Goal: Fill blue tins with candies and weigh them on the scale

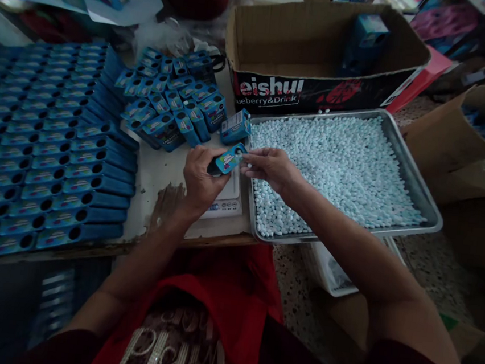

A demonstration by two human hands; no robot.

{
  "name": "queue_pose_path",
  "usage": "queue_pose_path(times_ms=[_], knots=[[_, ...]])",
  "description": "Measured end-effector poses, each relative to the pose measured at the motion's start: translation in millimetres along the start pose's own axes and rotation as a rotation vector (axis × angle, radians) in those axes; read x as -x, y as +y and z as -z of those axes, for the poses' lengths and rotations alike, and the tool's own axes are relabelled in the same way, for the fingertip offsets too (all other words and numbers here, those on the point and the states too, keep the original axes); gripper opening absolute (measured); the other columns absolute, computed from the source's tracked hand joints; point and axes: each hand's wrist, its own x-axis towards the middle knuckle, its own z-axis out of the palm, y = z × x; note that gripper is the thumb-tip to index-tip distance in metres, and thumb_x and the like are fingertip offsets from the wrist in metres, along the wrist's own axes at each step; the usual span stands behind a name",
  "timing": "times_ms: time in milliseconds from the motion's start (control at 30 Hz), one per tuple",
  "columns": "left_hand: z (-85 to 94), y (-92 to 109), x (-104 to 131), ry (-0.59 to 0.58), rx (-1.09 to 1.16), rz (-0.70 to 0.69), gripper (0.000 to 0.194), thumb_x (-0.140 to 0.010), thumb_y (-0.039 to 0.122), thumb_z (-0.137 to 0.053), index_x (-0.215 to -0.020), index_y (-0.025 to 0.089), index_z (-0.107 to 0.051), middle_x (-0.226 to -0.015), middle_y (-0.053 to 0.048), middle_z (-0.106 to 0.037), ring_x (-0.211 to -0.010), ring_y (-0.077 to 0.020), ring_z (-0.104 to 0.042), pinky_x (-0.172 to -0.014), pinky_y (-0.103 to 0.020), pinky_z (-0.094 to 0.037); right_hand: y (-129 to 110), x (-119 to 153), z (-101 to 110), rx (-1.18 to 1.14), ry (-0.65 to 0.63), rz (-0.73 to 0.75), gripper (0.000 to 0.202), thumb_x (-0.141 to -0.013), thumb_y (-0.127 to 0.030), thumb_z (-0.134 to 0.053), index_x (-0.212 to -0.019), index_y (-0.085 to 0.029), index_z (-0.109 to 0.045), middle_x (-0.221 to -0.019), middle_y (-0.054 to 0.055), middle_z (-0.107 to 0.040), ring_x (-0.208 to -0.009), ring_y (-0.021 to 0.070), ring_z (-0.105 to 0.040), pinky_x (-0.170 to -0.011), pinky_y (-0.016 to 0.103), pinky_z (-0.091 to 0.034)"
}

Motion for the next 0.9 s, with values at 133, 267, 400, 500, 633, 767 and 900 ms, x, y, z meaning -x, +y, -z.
queue_pose_path(times_ms=[133, 267, 400, 500, 633, 767, 900], knots=[[8.1, -6.5, -4.6, -0.013, 0.080, 0.087, 0.037, -0.085, 0.011, -0.085, -0.118, 0.027, -0.077, -0.110, -0.005, -0.078, -0.106, -0.0301, -0.072, -0.099, -0.044, -0.057, -15.4, 5.5, -2.2, 0.206, 0.040, 0.311, 0.025, -0.086, -0.024, -0.103, -0.080, -0.018, -0.080, -0.079, 0.004, -0.082, -0.067, 0.0139, -0.077, -0.067, 0.024, -0.068], [11.2, -9.4, -6.6, -0.088, 0.248, 0.142, 0.038, -0.085, 0.007, -0.085, -0.117, 0.025, -0.077, -0.110, -0.003, -0.080, -0.106, -0.0263, -0.076, -0.094, -0.038, -0.060, -27.8, 2.8, -18.5, 0.579, 0.008, 0.488, 0.021, -0.081, -0.033, -0.104, -0.085, -0.019, -0.089, -0.067, 0.001, -0.076, -0.063, 0.0171, -0.072, -0.065, 0.030, -0.061], [4.5, -6.2, -2.4, -0.090, 0.328, 0.209, 0.039, -0.083, 0.006, -0.088, -0.115, 0.025, -0.077, -0.110, -0.003, -0.080, -0.108, -0.0259, -0.077, -0.090, -0.035, -0.061, -41.1, -4.2, -26.8, 0.819, -0.042, 0.497, 0.022, -0.083, -0.037, -0.101, -0.089, -0.017, -0.093, -0.063, 0.003, -0.073, -0.063, 0.0205, -0.073, -0.065, 0.034, -0.058], [9.0, -5.4, 1.6, -0.105, 0.345, 0.277, 0.041, -0.082, 0.011, -0.092, -0.116, 0.025, -0.074, -0.113, -0.003, -0.080, -0.106, -0.0247, -0.078, -0.088, -0.034, -0.063, -49.3, -8.7, -5.8, 0.941, 0.002, 0.565, 0.022, -0.093, -0.041, -0.093, -0.099, -0.021, -0.095, -0.067, 0.003, -0.077, -0.066, 0.0228, -0.076, -0.069, 0.036, -0.059], [58.6, -33.0, -11.9, -0.057, 0.311, 0.351, 0.047, -0.085, 0.026, -0.099, -0.122, 0.026, -0.070, -0.107, 0.000, -0.079, -0.096, -0.0221, -0.078, -0.086, -0.035, -0.066, -42.3, -29.3, 36.5, 1.411, 0.191, 0.557, 0.015, -0.094, -0.038, -0.090, -0.086, -0.025, -0.092, -0.074, 0.008, -0.082, -0.075, 0.0302, -0.079, -0.073, 0.041, -0.057], [152.5, -112.0, -71.4, 0.102, 0.083, 0.229, 0.066, -0.081, 0.039, -0.108, -0.132, 0.027, -0.068, -0.133, -0.002, -0.078, -0.115, -0.0268, -0.076, -0.105, -0.047, -0.068, -20.2, -58.6, 11.0, 1.566, 0.022, 0.663, 0.021, -0.104, -0.035, -0.079, -0.109, -0.022, -0.094, -0.115, 0.015, -0.091, -0.103, 0.0356, -0.084, -0.089, 0.045, -0.059], [208.6, -213.2, -152.6, 0.087, -0.059, 0.350, 0.089, -0.068, 0.055, -0.118, -0.130, 0.017, -0.067, -0.128, -0.003, -0.079, -0.117, -0.0270, -0.073, -0.120, -0.060, -0.063, -10.8, -83.7, -88.0, 1.498, -0.132, 0.911, 0.036, -0.109, -0.026, -0.068, -0.138, -0.019, -0.087, -0.130, 0.017, -0.086, -0.117, 0.0350, -0.079, -0.096, 0.043, -0.058]])
